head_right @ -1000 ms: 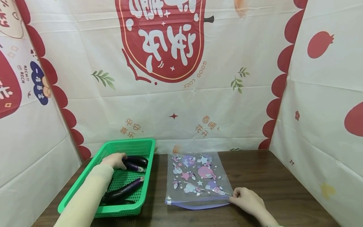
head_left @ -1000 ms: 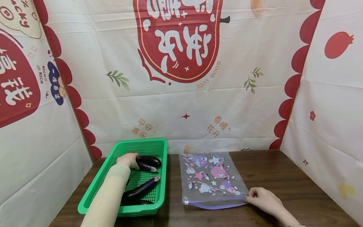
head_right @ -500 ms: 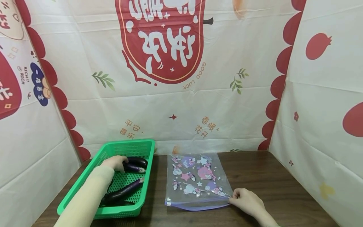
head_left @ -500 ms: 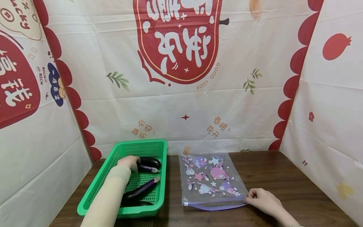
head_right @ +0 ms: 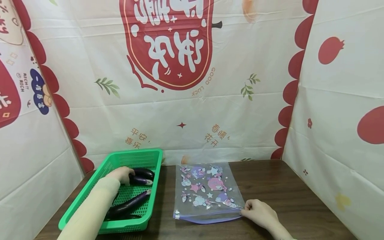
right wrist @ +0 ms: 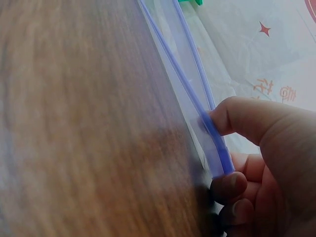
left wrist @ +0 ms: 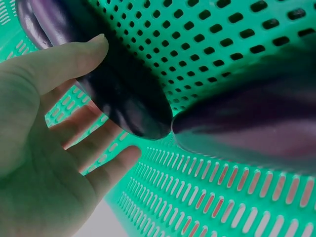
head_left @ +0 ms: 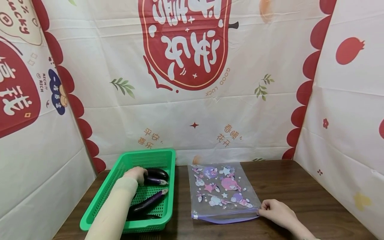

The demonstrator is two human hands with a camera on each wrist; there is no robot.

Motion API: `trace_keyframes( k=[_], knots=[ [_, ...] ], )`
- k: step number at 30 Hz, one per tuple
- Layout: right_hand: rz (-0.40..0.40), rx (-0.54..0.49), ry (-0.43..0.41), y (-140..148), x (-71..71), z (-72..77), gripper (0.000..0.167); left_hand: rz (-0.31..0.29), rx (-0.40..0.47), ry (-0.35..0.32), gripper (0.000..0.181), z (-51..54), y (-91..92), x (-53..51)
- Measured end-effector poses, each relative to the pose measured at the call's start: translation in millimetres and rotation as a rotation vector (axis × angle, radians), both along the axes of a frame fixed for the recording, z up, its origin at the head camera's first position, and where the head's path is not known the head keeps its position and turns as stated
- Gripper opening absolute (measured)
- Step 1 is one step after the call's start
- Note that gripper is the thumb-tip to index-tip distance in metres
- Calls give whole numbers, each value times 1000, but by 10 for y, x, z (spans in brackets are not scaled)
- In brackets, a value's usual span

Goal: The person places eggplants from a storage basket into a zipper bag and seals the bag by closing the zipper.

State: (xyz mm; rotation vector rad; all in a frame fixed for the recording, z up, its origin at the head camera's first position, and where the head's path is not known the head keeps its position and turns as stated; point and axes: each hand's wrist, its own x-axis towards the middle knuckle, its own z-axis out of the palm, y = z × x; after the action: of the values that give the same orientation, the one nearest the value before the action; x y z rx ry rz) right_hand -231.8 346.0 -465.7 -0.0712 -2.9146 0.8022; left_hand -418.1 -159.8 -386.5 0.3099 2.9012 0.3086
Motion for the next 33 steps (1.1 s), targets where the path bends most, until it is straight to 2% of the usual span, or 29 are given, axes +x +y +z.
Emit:
trace_keyframes(
  k=[6, 11, 17, 33],
  knots=[
    [5, -4, -1, 7, -8, 10, 28, 21, 10, -20, 47, -40, -16, -10],
    [12, -2, -9, 18, -10, 8, 30, 29, 27, -39, 52, -39, -28, 36],
    [17, 1, -4, 18, -19, 3, 30, 8, 14, -7, 48, -3, -26, 70],
    [10, -4, 6, 8, 2, 0, 30, -58, -13, 48, 44, 11, -78, 42]
  ],
)
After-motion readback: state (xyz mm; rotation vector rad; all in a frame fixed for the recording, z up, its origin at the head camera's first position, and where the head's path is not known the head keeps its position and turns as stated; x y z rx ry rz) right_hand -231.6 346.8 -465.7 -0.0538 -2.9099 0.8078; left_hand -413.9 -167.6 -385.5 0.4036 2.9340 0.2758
